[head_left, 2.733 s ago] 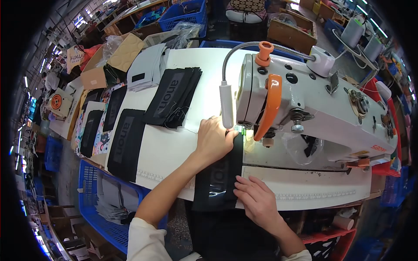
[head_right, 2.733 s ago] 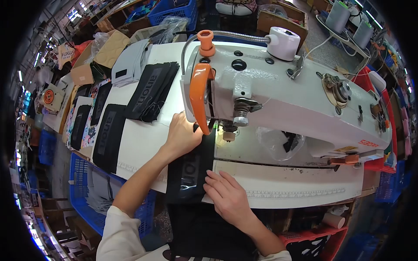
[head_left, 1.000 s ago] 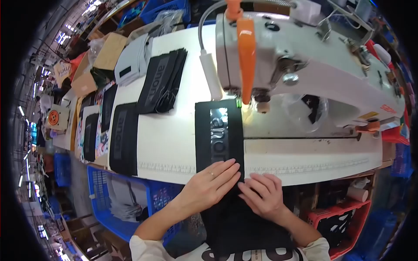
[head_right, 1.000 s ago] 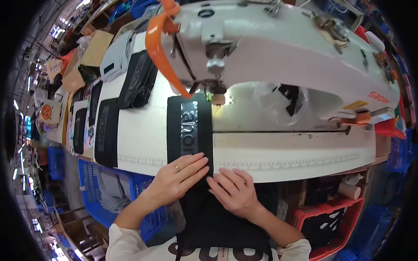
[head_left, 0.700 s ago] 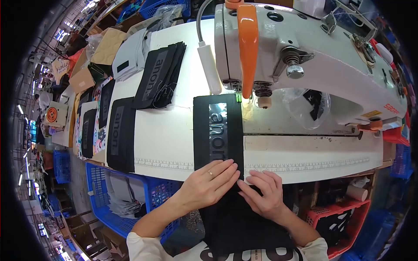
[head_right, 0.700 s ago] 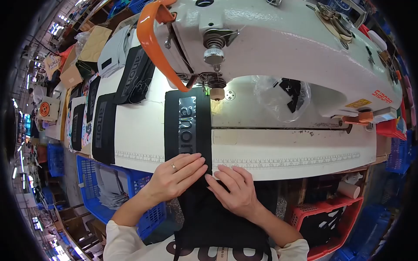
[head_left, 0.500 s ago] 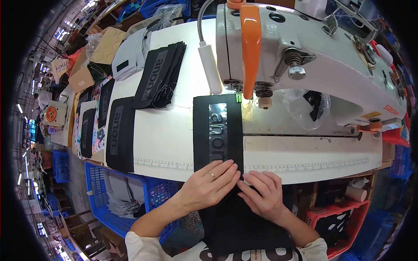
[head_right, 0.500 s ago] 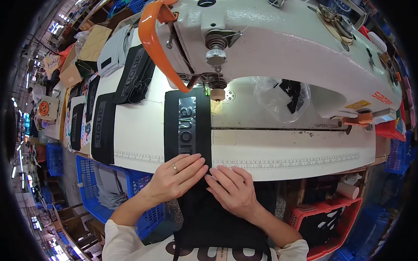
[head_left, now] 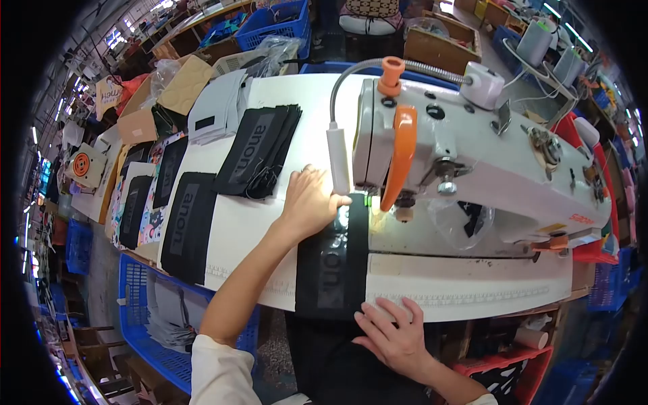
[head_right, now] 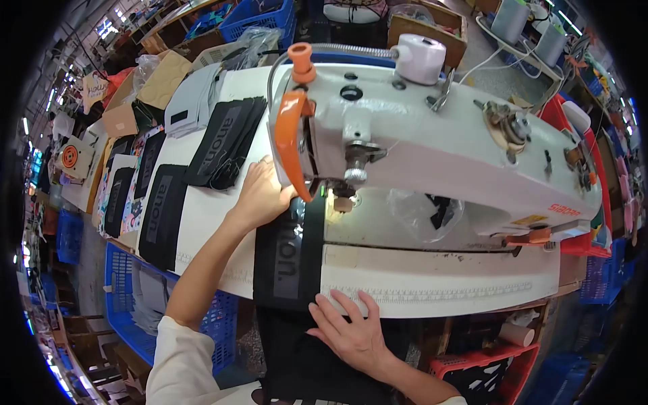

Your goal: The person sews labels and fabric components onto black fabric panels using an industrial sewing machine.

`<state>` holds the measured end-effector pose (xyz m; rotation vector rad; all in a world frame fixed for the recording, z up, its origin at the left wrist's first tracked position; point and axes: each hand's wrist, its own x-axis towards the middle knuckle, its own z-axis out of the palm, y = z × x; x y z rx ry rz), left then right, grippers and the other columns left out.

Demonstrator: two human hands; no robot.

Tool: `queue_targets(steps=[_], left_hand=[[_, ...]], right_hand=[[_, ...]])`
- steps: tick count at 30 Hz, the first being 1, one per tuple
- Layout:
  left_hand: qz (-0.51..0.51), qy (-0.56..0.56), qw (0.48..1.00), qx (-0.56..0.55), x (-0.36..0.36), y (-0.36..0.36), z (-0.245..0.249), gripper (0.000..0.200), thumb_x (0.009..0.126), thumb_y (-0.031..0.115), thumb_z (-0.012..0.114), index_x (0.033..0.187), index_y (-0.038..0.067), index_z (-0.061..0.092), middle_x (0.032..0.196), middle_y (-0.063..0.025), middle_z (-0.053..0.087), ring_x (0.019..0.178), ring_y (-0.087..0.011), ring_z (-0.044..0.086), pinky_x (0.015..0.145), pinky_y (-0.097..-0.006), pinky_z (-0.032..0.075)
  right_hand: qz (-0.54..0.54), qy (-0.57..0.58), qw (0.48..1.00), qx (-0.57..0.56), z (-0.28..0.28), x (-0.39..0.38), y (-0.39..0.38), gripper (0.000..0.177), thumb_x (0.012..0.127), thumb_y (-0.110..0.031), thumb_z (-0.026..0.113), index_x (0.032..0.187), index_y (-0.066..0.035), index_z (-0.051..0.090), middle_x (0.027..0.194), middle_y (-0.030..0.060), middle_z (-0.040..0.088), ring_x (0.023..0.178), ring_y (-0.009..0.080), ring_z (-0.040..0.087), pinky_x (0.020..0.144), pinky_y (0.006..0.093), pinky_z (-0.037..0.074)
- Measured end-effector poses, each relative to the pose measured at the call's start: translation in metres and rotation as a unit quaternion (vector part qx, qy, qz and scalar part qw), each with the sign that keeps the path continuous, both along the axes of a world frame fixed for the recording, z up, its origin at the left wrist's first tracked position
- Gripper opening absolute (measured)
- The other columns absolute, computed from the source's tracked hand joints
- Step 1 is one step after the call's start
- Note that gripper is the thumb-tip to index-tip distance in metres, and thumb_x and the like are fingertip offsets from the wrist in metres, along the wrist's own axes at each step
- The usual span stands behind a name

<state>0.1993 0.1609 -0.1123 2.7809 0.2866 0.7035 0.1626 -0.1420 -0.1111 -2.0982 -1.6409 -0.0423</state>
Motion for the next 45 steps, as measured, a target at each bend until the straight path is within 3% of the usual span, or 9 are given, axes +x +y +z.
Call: queue_targets(steps=[3,10,22,25,27,29,31,35,45], left_hand=[[-0.015,0.09,0.994,-0.065,0.007,0.008,0.001,0.011,0.084,0.015,0.066,0.091,0.007,0.065,0.086,-0.0084,0.064,0.093,-0.0301,0.057,0.081,-0.0436,0.038],[0.029,-0.224,0.974,0.008,0.088,0.044,-0.032,0.015,0.079,0.022,0.065,0.083,0.007,0.062,0.076,-0.0078,0.063,0.088,-0.0259,0.057,0.079,-0.0413,0.034],[-0.002,-0.024,0.966,-0.258,0.109,0.072,-0.049,0.015,0.078,0.018,0.067,0.084,0.006,0.062,0.077,-0.0099,0.062,0.087,-0.0271,0.057,0.083,-0.0437,0.034],[-0.022,-0.174,0.951,-0.255,0.093,0.06,-0.043,0.017,0.079,0.018,0.069,0.09,0.005,0.063,0.089,-0.012,0.062,0.089,-0.0296,0.057,0.085,-0.0444,0.037],[-0.069,-0.196,0.976,-0.071,0.049,0.031,-0.005,0.02,0.078,0.014,0.071,0.094,0.005,0.064,0.096,-0.0119,0.06,0.089,-0.0323,0.057,0.083,-0.0463,0.041],[-0.054,-0.162,0.976,-0.136,0.016,0.012,-0.013,0.023,0.076,0.009,0.072,0.098,0.005,0.066,0.098,-0.0105,0.062,0.094,-0.0338,0.06,0.084,-0.0461,0.048],[-0.132,-0.019,0.987,-0.089,-0.023,0.0,-0.003,0.03,0.074,0.003,0.072,0.104,0.003,0.069,0.11,-0.0105,0.065,0.101,-0.0327,0.064,0.09,-0.0453,0.053],[-0.234,-0.062,0.97,0.0,-0.028,-0.012,-0.005,0.036,0.072,0.0,0.071,0.108,0.002,0.07,0.118,-0.0111,0.067,0.106,-0.0293,0.066,0.091,-0.0403,0.056],[-0.214,-0.044,0.976,-0.017,-0.032,-0.014,-0.009,0.04,0.071,0.0,0.071,0.111,0.001,0.07,0.113,-0.0101,0.07,0.107,-0.0265,0.068,0.087,-0.0344,0.058]], right_hand=[[-0.003,0.0,1.0,-0.006,0.005,0.011,0.008,0.051,0.078,-0.039,0.079,0.12,-0.011,0.069,0.129,0.0033,0.063,0.12,0.0264,0.056,0.105,0.0517,0.034],[-0.031,-0.045,0.998,-0.026,0.009,0.08,0.067,0.058,0.078,-0.047,0.075,0.123,-0.012,0.066,0.134,0.0013,0.058,0.124,0.0275,0.051,0.111,0.0537,0.025],[-0.06,-0.143,0.987,-0.046,0.004,0.093,0.087,0.067,0.078,-0.054,0.072,0.129,-0.012,0.061,0.135,-0.0009,0.056,0.116,0.0235,0.053,0.115,0.0543,0.021],[-0.065,-0.137,0.988,-0.032,0.002,0.094,0.084,0.067,0.078,-0.054,0.072,0.129,-0.011,0.061,0.135,-0.0006,0.056,0.115,0.0231,0.054,0.116,0.0549,0.02],[-0.065,-0.124,0.989,-0.035,0.001,0.094,0.085,0.068,0.078,-0.055,0.071,0.129,-0.011,0.061,0.135,-0.0003,0.057,0.116,0.023,0.054,0.116,0.0555,0.02],[-0.065,-0.113,0.991,-0.036,-0.001,0.092,0.085,0.068,0.078,-0.055,0.071,0.129,-0.011,0.061,0.135,-0.0002,0.057,0.116,0.023,0.054,0.116,0.0558,0.021],[-0.066,-0.121,0.99,-0.038,-0.003,0.092,0.085,0.069,0.078,-0.055,0.071,0.13,-0.011,0.06,0.135,-0.0001,0.056,0.117,0.0232,0.053,0.116,0.0556,0.021],[-0.068,-0.139,0.987,-0.041,-0.005,0.09,0.086,0.07,0.078,-0.055,0.07,0.131,-0.01,0.06,0.135,-0.0002,0.055,0.12,0.0229,0.051,0.116,0.055,0.021],[-0.073,-0.147,0.985,-0.056,-0.005,0.087,0.087,0.075,0.077,-0.057,0.07,0.133,-0.008,0.059,0.135,0.0001,0.054,0.125,0.0231,0.046,0.112,0.0532,0.026]])
